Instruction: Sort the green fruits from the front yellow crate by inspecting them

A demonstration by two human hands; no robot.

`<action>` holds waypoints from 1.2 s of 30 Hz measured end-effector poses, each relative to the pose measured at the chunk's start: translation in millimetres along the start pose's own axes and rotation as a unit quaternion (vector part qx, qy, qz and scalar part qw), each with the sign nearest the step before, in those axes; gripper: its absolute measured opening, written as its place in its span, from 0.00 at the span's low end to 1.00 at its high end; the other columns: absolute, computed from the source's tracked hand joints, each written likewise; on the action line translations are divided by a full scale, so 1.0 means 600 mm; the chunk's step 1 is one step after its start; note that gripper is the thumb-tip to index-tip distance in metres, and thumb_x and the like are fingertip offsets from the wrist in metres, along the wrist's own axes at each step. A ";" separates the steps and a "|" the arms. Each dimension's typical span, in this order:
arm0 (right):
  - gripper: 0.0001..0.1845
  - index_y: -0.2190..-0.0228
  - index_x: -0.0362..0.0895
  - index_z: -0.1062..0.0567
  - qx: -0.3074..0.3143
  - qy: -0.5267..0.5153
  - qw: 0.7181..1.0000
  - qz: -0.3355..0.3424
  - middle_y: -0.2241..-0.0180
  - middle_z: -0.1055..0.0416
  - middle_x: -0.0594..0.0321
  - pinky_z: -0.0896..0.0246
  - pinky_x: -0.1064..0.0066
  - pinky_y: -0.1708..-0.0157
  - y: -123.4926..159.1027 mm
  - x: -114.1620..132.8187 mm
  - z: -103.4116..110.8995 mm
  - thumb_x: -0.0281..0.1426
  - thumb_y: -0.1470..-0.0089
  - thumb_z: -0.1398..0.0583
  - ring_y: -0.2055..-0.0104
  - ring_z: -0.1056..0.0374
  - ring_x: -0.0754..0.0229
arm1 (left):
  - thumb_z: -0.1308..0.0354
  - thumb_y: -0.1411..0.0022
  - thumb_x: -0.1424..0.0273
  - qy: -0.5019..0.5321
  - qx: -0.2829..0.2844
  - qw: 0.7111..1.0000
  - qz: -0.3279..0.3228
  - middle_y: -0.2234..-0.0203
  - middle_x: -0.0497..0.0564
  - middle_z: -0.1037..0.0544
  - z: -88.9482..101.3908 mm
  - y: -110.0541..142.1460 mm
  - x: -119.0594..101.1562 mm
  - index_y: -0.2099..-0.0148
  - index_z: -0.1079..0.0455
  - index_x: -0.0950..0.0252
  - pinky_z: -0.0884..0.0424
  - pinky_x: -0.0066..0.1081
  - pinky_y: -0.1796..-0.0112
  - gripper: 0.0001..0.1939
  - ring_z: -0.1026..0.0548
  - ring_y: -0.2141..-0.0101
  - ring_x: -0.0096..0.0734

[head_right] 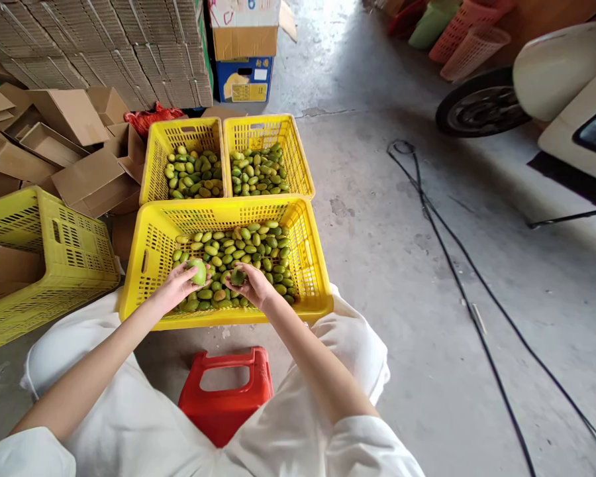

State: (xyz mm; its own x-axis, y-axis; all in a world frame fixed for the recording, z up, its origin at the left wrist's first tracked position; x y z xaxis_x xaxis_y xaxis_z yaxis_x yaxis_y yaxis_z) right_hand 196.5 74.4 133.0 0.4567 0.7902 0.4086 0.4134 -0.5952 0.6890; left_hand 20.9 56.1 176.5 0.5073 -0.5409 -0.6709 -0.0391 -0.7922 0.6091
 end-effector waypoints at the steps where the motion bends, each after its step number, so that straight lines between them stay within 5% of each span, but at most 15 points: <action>1: 0.17 0.68 0.47 0.25 -0.004 0.009 1.000 0.006 0.73 0.26 0.67 0.30 0.70 0.75 0.002 0.004 -0.001 0.27 0.62 0.28 0.72 0.29 0.61 | 0.26 0.46 0.75 -0.012 0.001 1.000 -0.004 0.66 0.51 0.20 0.001 0.000 0.000 0.57 0.29 0.65 0.21 0.30 0.64 0.17 0.20 0.66 0.32; 8: 0.23 0.73 0.44 0.27 0.013 0.028 0.999 0.034 0.77 0.31 0.70 0.54 0.81 0.84 0.019 0.020 -0.022 0.31 0.69 0.21 0.79 0.41 0.70 | 0.24 0.55 0.74 -0.018 0.031 0.999 -0.026 0.70 0.47 0.21 -0.004 0.005 -0.011 0.59 0.28 0.64 0.25 0.25 0.69 0.21 0.23 0.71 0.26; 10: 0.22 0.72 0.45 0.26 0.011 0.029 0.999 0.040 0.77 0.31 0.69 0.53 0.80 0.84 0.019 0.023 -0.022 0.34 0.65 0.22 0.79 0.40 0.70 | 0.24 0.55 0.74 -0.023 0.023 0.999 -0.017 0.69 0.48 0.21 -0.002 0.006 -0.009 0.58 0.25 0.66 0.26 0.24 0.71 0.21 0.23 0.71 0.26; 14: 0.14 0.66 0.46 0.25 0.031 -0.005 0.999 0.044 0.73 0.27 0.66 0.32 0.72 0.75 0.014 0.026 -0.023 0.34 0.55 0.29 0.72 0.29 0.61 | 0.25 0.49 0.70 -0.016 0.017 1.000 -0.010 0.73 0.48 0.24 -0.002 0.002 -0.006 0.63 0.26 0.67 0.34 0.23 0.78 0.14 0.28 0.76 0.23; 19: 0.16 0.63 0.46 0.23 0.036 -0.014 0.999 0.023 0.69 0.23 0.60 0.24 0.64 0.66 0.013 0.018 -0.026 0.29 0.57 0.30 0.64 0.23 0.53 | 0.33 0.41 0.68 0.068 -0.012 0.998 -0.001 0.67 0.54 0.20 0.002 -0.001 -0.005 0.57 0.25 0.66 0.22 0.33 0.65 0.10 0.21 0.66 0.35; 24: 0.18 0.70 0.45 0.26 0.031 0.004 0.999 0.020 0.74 0.29 0.68 0.31 0.75 0.73 0.023 0.015 -0.032 0.29 0.61 0.24 0.72 0.30 0.64 | 0.26 0.46 0.73 0.039 0.000 0.999 -0.004 0.65 0.52 0.20 -0.002 0.003 -0.010 0.57 0.26 0.66 0.23 0.28 0.65 0.16 0.22 0.67 0.29; 27: 0.20 0.71 0.45 0.27 0.041 -0.006 0.999 0.035 0.75 0.31 0.71 0.46 0.82 0.81 0.024 0.023 -0.032 0.24 0.66 0.25 0.75 0.36 0.69 | 0.21 0.54 0.73 0.022 0.013 1.000 -0.017 0.69 0.48 0.22 -0.004 0.005 -0.016 0.62 0.31 0.65 0.32 0.22 0.73 0.22 0.26 0.72 0.22; 31: 0.21 0.70 0.45 0.27 0.035 0.024 0.999 0.032 0.76 0.32 0.70 0.64 0.82 0.85 0.018 0.023 -0.024 0.31 0.64 0.23 0.80 0.47 0.73 | 0.20 0.57 0.71 0.005 0.013 1.000 -0.024 0.71 0.46 0.24 -0.002 0.005 -0.016 0.61 0.31 0.64 0.43 0.18 0.79 0.25 0.30 0.76 0.19; 36: 0.18 0.70 0.47 0.26 0.003 0.005 0.999 0.038 0.76 0.31 0.68 0.53 0.79 0.85 0.012 0.028 -0.009 0.40 0.55 0.26 0.78 0.41 0.67 | 0.26 0.49 0.65 0.026 0.009 0.999 -0.019 0.69 0.51 0.22 -0.004 0.003 -0.011 0.54 0.26 0.66 0.35 0.23 0.78 0.21 0.25 0.72 0.27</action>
State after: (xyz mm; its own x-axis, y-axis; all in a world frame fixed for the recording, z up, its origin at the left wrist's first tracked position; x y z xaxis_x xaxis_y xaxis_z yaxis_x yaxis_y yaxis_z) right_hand 202.9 84.2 147.8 0.4787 0.7441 0.4661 0.3818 -0.6544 0.6526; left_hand 19.3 58.9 182.7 0.5521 -0.4958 -0.6703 -0.0337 -0.8166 0.5762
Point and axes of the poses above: each hand's wrist, its own y-axis away from the middle knuckle, its own z-axis out of the back of the hand, x = y × z, the point moved 10 cm from there along -y, towards the middle knuckle
